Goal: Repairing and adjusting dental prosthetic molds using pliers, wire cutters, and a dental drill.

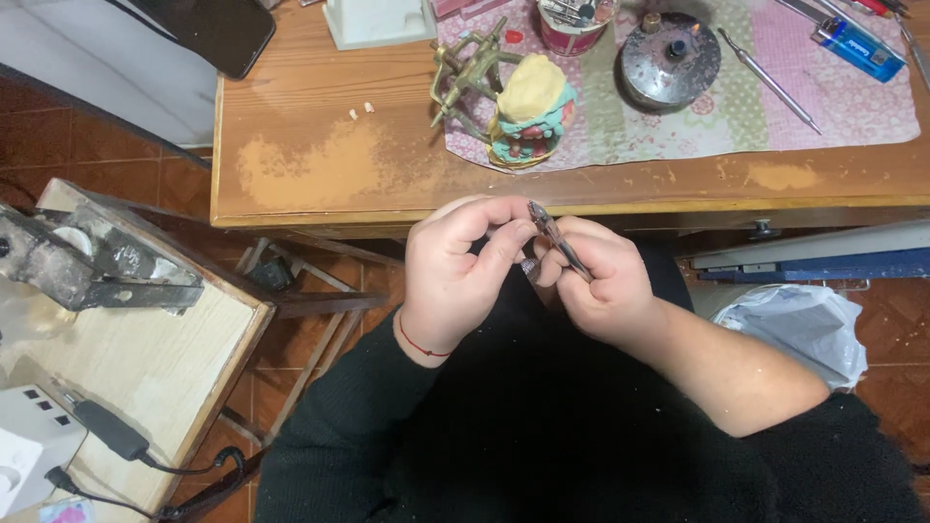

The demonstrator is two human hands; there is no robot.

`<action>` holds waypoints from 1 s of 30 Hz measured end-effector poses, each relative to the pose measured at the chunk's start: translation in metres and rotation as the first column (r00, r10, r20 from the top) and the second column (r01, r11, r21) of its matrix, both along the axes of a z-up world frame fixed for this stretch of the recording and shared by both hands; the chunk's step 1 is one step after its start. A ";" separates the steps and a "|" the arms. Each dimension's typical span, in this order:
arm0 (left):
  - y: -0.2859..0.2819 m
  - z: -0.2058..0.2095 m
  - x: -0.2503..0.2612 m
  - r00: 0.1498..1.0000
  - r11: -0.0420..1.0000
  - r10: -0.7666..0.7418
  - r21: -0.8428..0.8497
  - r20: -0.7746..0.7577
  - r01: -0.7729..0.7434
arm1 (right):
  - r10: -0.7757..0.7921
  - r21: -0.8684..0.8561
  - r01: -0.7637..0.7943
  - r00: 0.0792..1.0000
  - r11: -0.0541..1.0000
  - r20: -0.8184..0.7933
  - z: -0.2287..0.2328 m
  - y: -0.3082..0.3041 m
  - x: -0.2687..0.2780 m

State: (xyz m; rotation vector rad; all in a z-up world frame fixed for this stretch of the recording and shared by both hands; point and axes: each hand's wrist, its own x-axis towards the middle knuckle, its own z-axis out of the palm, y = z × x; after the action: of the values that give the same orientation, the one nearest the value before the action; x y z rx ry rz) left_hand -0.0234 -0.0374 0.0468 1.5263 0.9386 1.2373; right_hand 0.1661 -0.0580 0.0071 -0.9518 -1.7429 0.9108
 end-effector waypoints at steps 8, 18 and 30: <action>0.003 0.002 0.002 1.000 1.000 -0.001 -0.022 0.000 0.001 | 0.012 -0.005 -0.012 0.999 1.000 0.034 0.002 0.005 0.005; 0.013 -0.011 -0.001 0.998 0.995 -0.068 -0.069 0.016 0.069 | -0.094 0.034 0.091 0.992 0.995 0.084 0.003 0.001 0.008; 0.030 -0.032 -0.001 0.931 0.886 -0.193 -0.353 0.309 0.301 | -0.140 0.205 0.092 0.962 0.974 0.233 0.030 0.008 0.045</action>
State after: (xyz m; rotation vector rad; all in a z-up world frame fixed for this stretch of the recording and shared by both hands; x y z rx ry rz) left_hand -0.0245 -0.0070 0.0152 1.0871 0.7321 0.9647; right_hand 0.2113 -0.0499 0.0376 -1.0615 -1.9209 0.5530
